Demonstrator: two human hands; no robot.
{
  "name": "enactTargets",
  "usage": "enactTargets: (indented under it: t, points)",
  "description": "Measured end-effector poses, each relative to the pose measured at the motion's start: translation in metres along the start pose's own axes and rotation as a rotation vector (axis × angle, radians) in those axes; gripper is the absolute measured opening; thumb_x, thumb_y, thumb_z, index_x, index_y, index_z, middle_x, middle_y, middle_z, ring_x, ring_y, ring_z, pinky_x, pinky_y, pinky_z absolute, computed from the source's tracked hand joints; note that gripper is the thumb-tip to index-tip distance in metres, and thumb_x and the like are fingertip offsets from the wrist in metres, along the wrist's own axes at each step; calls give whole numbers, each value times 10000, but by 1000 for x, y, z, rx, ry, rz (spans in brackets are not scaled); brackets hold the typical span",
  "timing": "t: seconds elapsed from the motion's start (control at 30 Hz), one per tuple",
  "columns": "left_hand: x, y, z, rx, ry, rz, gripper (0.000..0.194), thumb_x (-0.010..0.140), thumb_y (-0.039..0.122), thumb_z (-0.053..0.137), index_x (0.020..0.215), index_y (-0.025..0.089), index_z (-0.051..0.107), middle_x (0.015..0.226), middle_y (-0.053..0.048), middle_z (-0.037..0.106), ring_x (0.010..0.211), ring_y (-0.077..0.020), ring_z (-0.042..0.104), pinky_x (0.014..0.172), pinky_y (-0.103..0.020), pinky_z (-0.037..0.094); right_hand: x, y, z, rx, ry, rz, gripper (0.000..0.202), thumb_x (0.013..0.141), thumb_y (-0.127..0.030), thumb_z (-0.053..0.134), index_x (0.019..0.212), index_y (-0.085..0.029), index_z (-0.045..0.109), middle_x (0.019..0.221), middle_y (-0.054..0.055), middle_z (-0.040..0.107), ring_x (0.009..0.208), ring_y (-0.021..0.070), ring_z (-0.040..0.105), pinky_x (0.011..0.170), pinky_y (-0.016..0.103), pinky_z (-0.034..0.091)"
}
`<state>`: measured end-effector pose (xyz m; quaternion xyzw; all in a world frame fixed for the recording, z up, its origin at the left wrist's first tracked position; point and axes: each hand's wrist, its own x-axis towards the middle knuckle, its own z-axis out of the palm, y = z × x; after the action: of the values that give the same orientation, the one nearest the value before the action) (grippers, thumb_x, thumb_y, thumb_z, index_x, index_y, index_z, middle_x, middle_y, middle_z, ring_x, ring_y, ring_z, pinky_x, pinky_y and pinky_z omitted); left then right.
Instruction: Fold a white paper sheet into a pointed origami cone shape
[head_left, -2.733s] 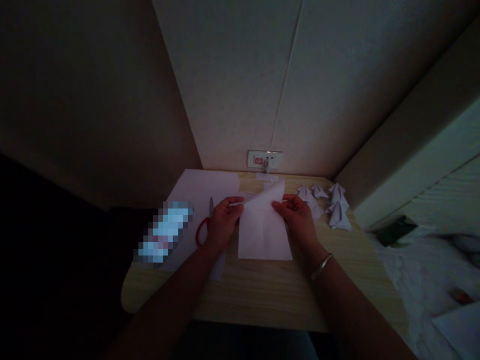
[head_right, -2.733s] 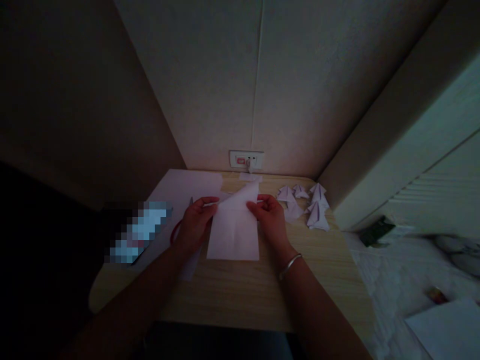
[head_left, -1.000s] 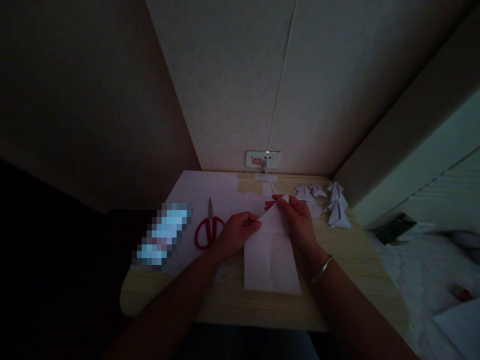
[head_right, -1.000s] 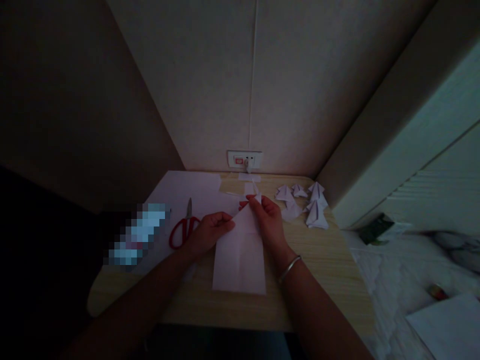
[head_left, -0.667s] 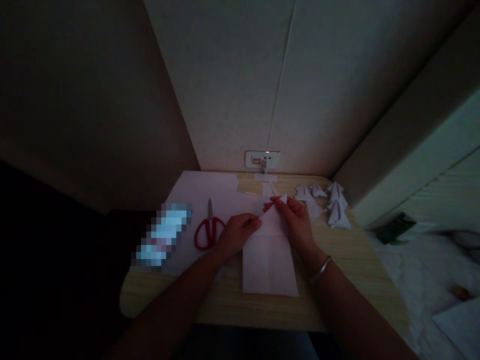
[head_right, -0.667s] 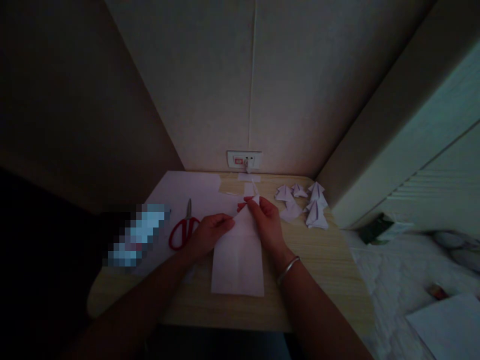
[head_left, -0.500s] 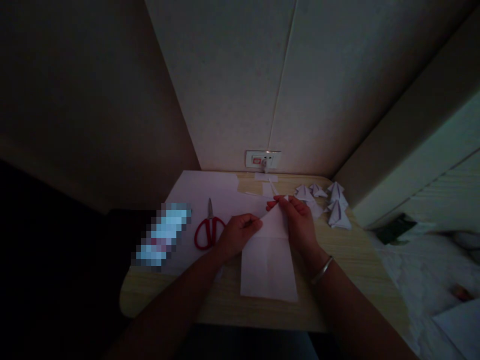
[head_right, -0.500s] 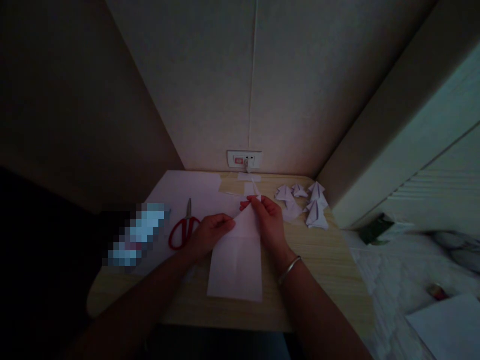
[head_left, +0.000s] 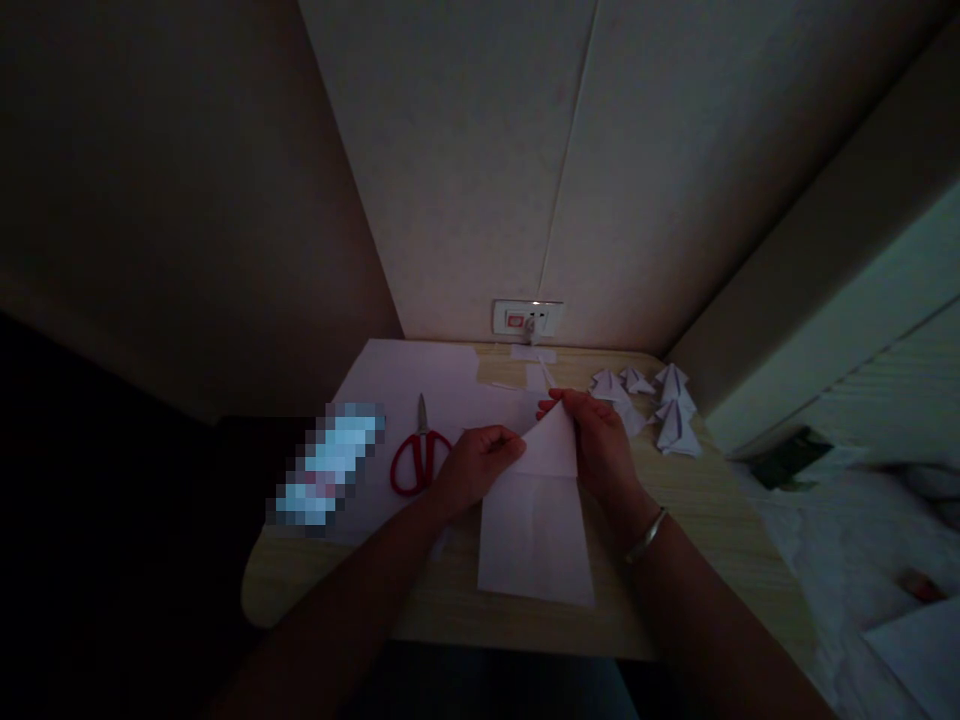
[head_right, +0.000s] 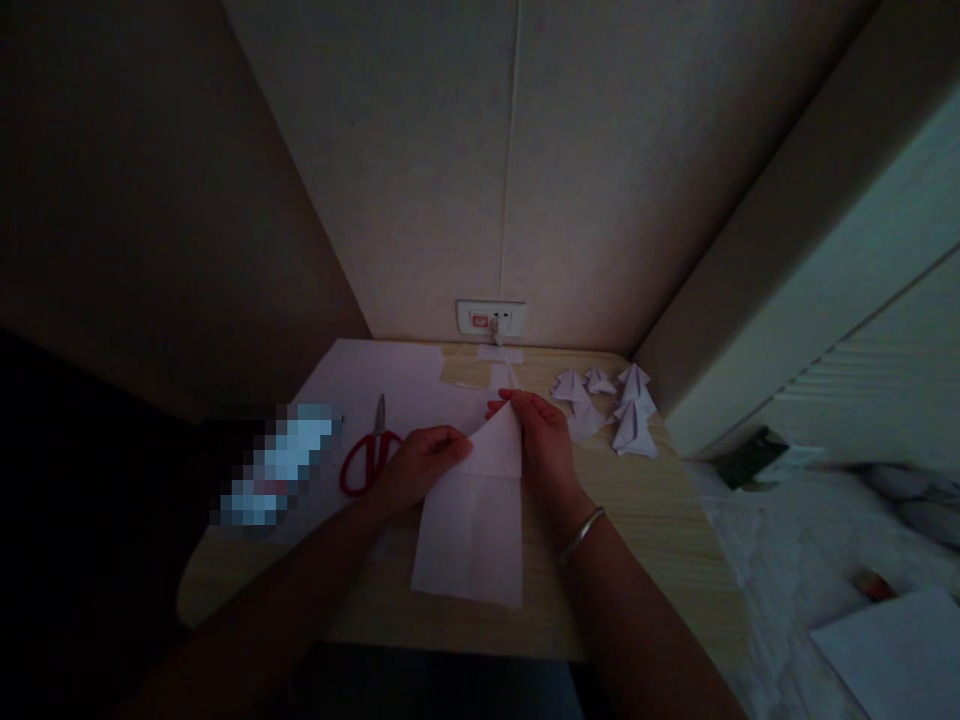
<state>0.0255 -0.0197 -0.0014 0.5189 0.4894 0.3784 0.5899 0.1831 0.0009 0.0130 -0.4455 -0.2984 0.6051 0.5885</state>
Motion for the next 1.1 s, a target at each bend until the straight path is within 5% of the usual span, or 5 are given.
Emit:
enactTargets:
  t: [0.2, 0.87, 1.1]
  points:
    - [3, -4, -2, -22, 79, 11, 278, 720, 421, 613, 705, 144, 603, 646, 14, 568, 562, -95, 460, 532, -215, 335, -2, 9, -3, -179, -193, 191, 286, 584, -345, 791, 755, -150, 672, 645, 25, 690, 484, 132, 578, 477, 249, 451]
    - [2, -2, 0, 37, 28, 44, 270, 726, 411, 609, 698, 144, 587, 633, 27, 552, 558, -89, 449, 527, -213, 321, -5, 10, -1, -157, -149, 158, 240, 577, -309, 777, 746, -173, 674, 627, -5, 685, 493, 140, 575, 509, 262, 437]
    - [1, 0, 1, 12, 21, 4, 269, 710, 409, 624, 696, 143, 583, 622, 28, 544, 543, -87, 445, 516, -211, 310, -1, 4, -1, -48, -79, -42, 361, 584, -283, 778, 888, -218, 593, 624, -54, 650, 487, 111, 560, 480, 222, 423]
